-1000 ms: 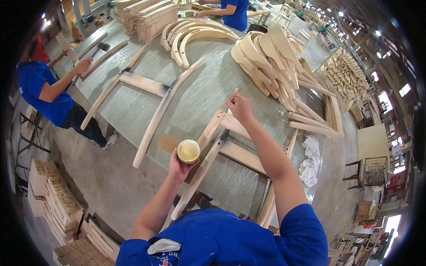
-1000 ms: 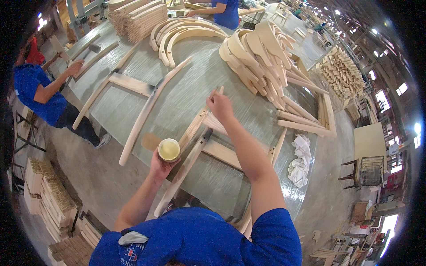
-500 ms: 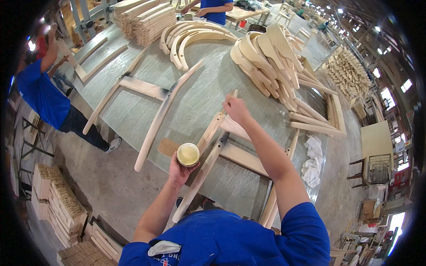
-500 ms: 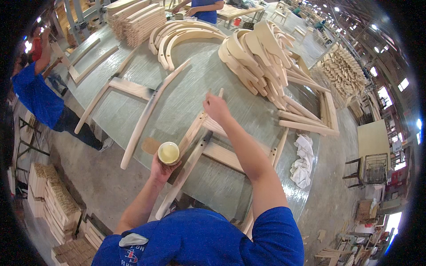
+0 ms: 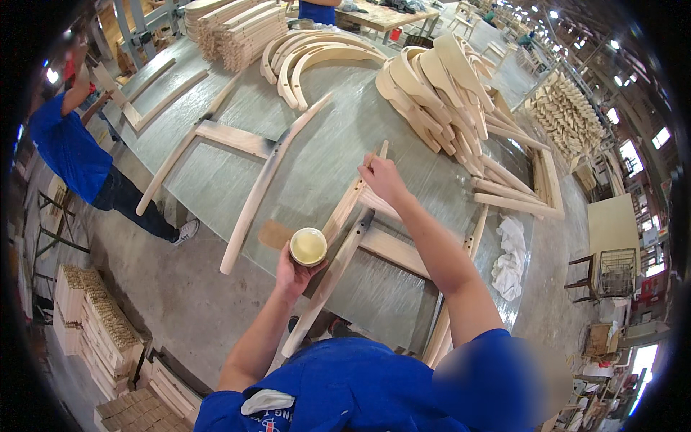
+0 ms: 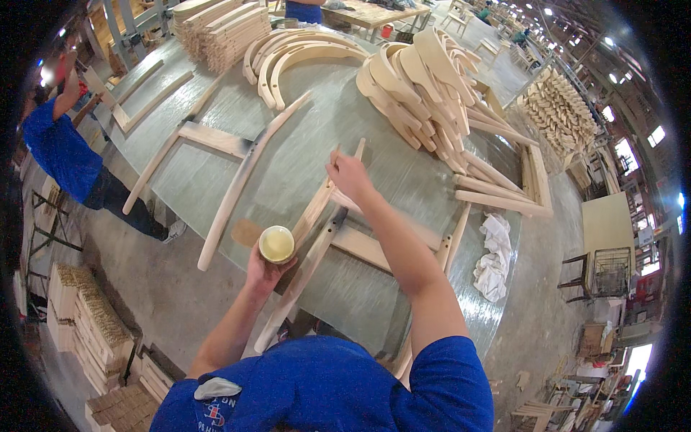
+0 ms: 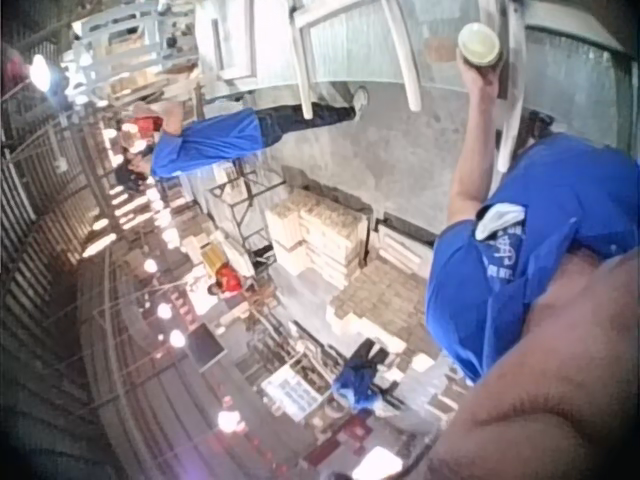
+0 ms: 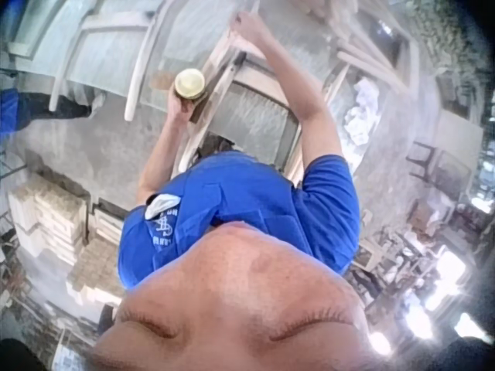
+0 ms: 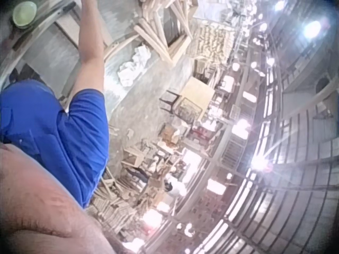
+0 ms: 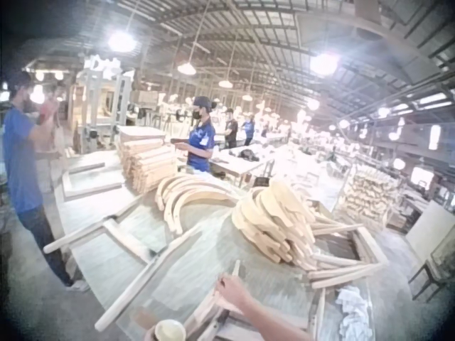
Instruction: The person applies glue to curved wooden chair parts and rectangular chair frames using a brush and a small container. They dip the brush into the container, apply glue to the wood, and place the parts aside on the table.
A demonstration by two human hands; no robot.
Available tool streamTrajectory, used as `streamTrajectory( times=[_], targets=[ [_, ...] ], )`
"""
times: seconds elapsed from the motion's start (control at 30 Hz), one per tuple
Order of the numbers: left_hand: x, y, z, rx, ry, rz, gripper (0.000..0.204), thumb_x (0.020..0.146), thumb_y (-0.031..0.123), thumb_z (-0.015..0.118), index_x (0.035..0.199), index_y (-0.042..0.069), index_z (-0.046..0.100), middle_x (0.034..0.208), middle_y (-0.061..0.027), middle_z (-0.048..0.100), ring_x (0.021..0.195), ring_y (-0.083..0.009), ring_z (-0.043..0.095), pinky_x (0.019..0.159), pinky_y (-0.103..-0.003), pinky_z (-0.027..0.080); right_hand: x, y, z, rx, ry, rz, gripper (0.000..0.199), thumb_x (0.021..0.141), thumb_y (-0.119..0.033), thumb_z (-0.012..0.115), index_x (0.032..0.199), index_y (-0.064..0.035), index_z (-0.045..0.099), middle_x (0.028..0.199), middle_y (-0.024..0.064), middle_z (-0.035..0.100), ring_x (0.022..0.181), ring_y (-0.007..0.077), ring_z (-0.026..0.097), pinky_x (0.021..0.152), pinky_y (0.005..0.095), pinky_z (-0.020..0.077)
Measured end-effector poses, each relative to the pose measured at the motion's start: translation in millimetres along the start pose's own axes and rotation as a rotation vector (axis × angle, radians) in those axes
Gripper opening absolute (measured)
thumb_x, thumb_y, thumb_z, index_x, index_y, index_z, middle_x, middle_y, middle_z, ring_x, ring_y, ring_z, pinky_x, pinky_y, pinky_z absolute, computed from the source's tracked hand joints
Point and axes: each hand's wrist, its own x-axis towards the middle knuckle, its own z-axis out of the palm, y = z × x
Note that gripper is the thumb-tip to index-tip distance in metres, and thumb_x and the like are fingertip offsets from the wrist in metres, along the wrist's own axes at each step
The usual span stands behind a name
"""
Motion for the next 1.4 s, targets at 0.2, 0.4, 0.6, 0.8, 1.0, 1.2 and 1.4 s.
streamTrajectory(
  times=[0.2,0.4,0.6,0.8,1.0,1.2,1.4],
  targets=[
    [2,1,5,0.014,-0.034,-0.026,0.049,0.096,0.043,0.026,0.125,0.009,0.045,0.123,-0.0103,0.053,0.109,-0.0265,0.055,0.091,-0.048,0.047,-18,3,-10,0.002,0.032,-0.060,0.013,0.082,-0.013,0.058,0.084,-0.0005,0.054,0.069,0.0174,0.056,0.067,0.0307,0.056,0.063,0.0366,0.0449],
    [8,15,13,0.043,0.121,0.105,0.040,0.096,0.037,0.036,0.123,0.009,0.046,0.122,-0.0060,0.053,0.108,-0.0201,0.055,0.088,-0.037,0.047,-81,-60,-32,0.613,0.017,0.117,0.007,0.086,-0.008,0.058,0.084,-0.0022,0.054,0.074,0.0013,0.057,0.069,0.0077,0.055,0.062,0.0210,0.0438],
    [-8,31,60,0.267,0.043,0.322,0.037,0.096,0.035,0.040,0.121,0.008,0.044,0.117,-0.0046,0.054,0.105,-0.0156,0.055,0.086,-0.034,0.048,-127,-80,-8,0.768,0.211,0.184,0.014,0.088,-0.013,0.059,0.083,-0.0008,0.053,0.072,0.0042,0.060,0.066,0.0086,0.058,0.062,0.0219,0.0472],
    [-19,36,64,0.206,-0.009,0.336,0.035,0.096,0.034,0.041,0.118,0.008,0.047,0.113,-0.0050,0.056,0.105,-0.0165,0.056,0.086,-0.034,0.048,-139,-88,2,0.873,0.371,0.290,0.018,0.089,-0.016,0.059,0.082,-0.0012,0.052,0.072,0.0070,0.062,0.062,0.0103,0.059,0.059,0.0232,0.0494],
    [-11,21,53,0.059,-0.027,0.149,0.036,0.096,0.034,0.038,0.118,0.007,0.047,0.115,-0.0077,0.056,0.104,-0.0198,0.057,0.084,-0.036,0.050,-155,-68,19,1.349,0.327,0.529,0.013,0.088,-0.014,0.058,0.083,-0.0032,0.051,0.074,0.0093,0.062,0.060,0.0145,0.060,0.059,0.0282,0.0533],
    [-4,9,52,0.079,-0.035,0.069,0.044,0.098,0.035,0.028,0.124,0.004,0.044,0.123,-0.0115,0.052,0.111,-0.0256,0.054,0.091,-0.044,0.048,-167,-61,8,1.444,0.405,0.489,0.007,0.086,-0.009,0.058,0.083,-0.0070,0.052,0.082,0.0084,0.062,0.069,0.0147,0.061,0.066,0.0315,0.0550],
    [19,-7,63,0.056,-0.117,-0.004,0.046,0.098,0.036,0.026,0.125,0.004,0.043,0.126,-0.0127,0.050,0.112,-0.0276,0.053,0.091,-0.046,0.049,-169,-29,20,1.501,0.508,0.714,0.013,0.085,-0.014,0.062,0.080,-0.0067,0.053,0.074,0.0057,0.059,0.063,0.0143,0.057,0.060,0.0301,0.0525]
  ],
)
